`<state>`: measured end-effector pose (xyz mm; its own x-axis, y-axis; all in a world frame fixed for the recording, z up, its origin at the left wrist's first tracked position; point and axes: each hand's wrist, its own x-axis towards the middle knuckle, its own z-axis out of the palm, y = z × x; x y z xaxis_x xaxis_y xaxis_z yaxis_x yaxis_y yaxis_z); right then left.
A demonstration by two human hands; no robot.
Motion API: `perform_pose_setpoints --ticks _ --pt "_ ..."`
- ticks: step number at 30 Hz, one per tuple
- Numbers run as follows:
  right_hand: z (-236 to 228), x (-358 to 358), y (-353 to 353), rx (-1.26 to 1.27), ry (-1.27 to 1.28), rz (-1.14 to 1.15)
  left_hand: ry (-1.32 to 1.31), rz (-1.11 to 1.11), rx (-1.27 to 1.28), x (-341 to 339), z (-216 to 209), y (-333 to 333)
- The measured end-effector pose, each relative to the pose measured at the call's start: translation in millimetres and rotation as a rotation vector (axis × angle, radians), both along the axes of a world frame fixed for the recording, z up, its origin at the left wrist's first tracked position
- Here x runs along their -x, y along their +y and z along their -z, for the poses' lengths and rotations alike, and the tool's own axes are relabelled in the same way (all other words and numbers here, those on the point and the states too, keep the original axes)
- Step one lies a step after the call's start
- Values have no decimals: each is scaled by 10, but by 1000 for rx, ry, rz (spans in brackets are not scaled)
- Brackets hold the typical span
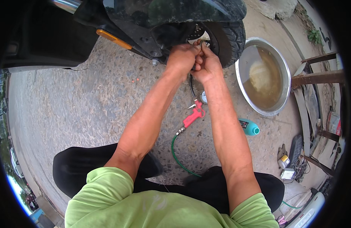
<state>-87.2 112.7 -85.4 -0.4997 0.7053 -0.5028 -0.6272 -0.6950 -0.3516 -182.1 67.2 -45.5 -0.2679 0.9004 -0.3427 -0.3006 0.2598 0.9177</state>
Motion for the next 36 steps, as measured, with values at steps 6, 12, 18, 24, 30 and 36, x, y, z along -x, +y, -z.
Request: perform_pose_setpoints --ticks 6,12,18,24,30,36 --pt "-23 -28 1 -19 35 -24 66 9 4 -16 -45 -14" --pt "-34 30 -68 -24 195 50 100 -11 26 5 -84 -89" --pt "204 39 6 -89 297 90 311 -9 13 -42 -47 -81" --pt "8 77 -20 9 259 100 335 -108 -12 -46 93 -50" --pt "99 57 18 0 266 110 374 -139 -15 -124 64 -37" --pt "86 71 9 21 272 113 389 -127 -17 -109 79 0"
